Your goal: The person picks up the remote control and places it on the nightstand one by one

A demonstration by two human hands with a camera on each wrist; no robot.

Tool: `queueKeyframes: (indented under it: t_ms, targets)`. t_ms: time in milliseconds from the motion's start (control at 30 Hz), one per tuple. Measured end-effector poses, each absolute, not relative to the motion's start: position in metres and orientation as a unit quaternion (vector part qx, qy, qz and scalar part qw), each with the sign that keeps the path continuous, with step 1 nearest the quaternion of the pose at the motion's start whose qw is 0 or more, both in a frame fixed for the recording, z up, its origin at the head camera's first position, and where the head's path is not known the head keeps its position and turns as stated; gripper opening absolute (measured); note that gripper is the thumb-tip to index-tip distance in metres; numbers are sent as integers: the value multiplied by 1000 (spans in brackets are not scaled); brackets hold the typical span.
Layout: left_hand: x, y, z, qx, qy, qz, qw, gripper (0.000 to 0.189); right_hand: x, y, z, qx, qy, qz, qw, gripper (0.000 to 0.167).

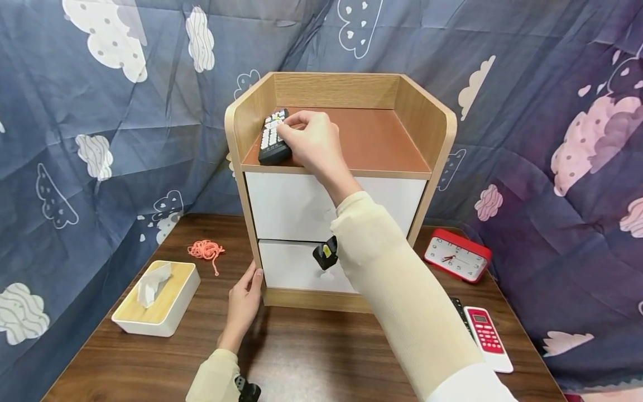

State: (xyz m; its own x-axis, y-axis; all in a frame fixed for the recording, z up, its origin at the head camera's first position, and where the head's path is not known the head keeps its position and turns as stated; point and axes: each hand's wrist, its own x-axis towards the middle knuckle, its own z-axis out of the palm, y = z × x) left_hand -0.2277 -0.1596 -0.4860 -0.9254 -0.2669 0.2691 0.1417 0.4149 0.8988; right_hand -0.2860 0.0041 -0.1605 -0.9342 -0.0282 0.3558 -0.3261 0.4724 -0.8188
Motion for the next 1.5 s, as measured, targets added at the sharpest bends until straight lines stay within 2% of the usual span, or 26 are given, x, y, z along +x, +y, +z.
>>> queueKeyframes:
  t_ms: [200, 333, 533, 667, 933, 1200, 1367, 1500]
  targets:
    - [-227, -158, -487, 38, -815, -543, 198, 48, -285, 7, -161, 136, -869, 451, 152, 26]
    - [-227, -157, -486, 36, -814, -544, 201, 48, -285, 10, -162, 162, -882, 418, 143, 24]
    - [-227, -157, -485, 37, -813, -549, 191, 47, -285, 12, -163, 169, -877, 432, 123, 26]
    - [-227, -157, -484, 34, -811, -551, 193, 47, -285, 12, -164, 175, -872, 438, 131, 27]
    - [-227, -156, -485, 34, -812, -552, 187, 48, -275, 24, -168, 176, -838, 486, 176, 29]
    - [-225, -158, -484, 38, -819, -546, 173, 50, -236, 74, -177, 228, -778, 547, 209, 27]
    - [-223, -162, -481, 37, -819, -545, 176, 49, -203, 117, -199, 248, -754, 551, 257, 27]
    - [-223, -162, -481, 35, -819, -545, 177, 49, -186, 156, -235, 228, -759, 522, 315, 26]
